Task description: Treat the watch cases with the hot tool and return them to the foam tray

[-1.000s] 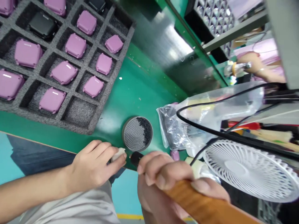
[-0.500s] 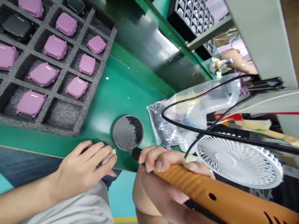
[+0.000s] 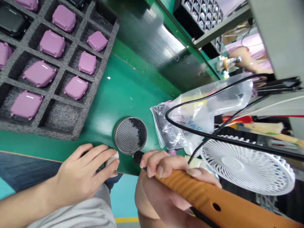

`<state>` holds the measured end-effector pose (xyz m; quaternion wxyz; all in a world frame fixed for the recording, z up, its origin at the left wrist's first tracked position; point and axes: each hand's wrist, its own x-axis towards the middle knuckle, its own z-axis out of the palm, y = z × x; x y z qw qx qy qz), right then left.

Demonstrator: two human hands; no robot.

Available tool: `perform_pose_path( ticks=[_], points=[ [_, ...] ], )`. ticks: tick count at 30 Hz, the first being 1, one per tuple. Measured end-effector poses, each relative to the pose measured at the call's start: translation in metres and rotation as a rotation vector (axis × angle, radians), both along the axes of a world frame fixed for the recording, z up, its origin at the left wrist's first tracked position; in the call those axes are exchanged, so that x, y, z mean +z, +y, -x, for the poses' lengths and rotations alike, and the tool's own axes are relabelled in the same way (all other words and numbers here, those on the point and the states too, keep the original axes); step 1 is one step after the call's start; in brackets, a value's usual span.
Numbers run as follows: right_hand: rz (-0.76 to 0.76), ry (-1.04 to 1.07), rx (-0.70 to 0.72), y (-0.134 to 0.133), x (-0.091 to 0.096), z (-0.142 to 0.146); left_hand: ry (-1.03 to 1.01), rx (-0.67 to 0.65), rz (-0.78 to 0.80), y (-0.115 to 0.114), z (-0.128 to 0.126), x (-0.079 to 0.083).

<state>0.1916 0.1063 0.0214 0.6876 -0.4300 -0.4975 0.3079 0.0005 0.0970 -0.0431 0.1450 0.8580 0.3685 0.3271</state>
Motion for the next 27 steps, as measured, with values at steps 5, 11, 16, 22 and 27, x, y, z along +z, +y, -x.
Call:
perform_pose_path(
  ticks=[5,11,16,22,27],
  points=[
    [0.071,-0.147,0.117,-0.004,0.004,-0.010,0.019,-0.007,0.000,0.001,0.000,0.001],
    [0.169,-0.212,0.196,-0.015,0.008,-0.020,-0.002,0.022,0.034,0.003,-0.002,0.004],
    [0.134,-0.157,0.248,-0.021,0.001,-0.011,-0.012,0.016,0.027,0.003,-0.002,0.003],
    [0.080,0.023,0.375,-0.018,-0.014,-0.008,-0.008,0.021,0.013,0.003,-0.002,0.001],
    [0.084,0.079,0.373,-0.020,-0.014,-0.010,-0.017,0.022,0.010,0.003,-0.002,0.000]
  ],
)
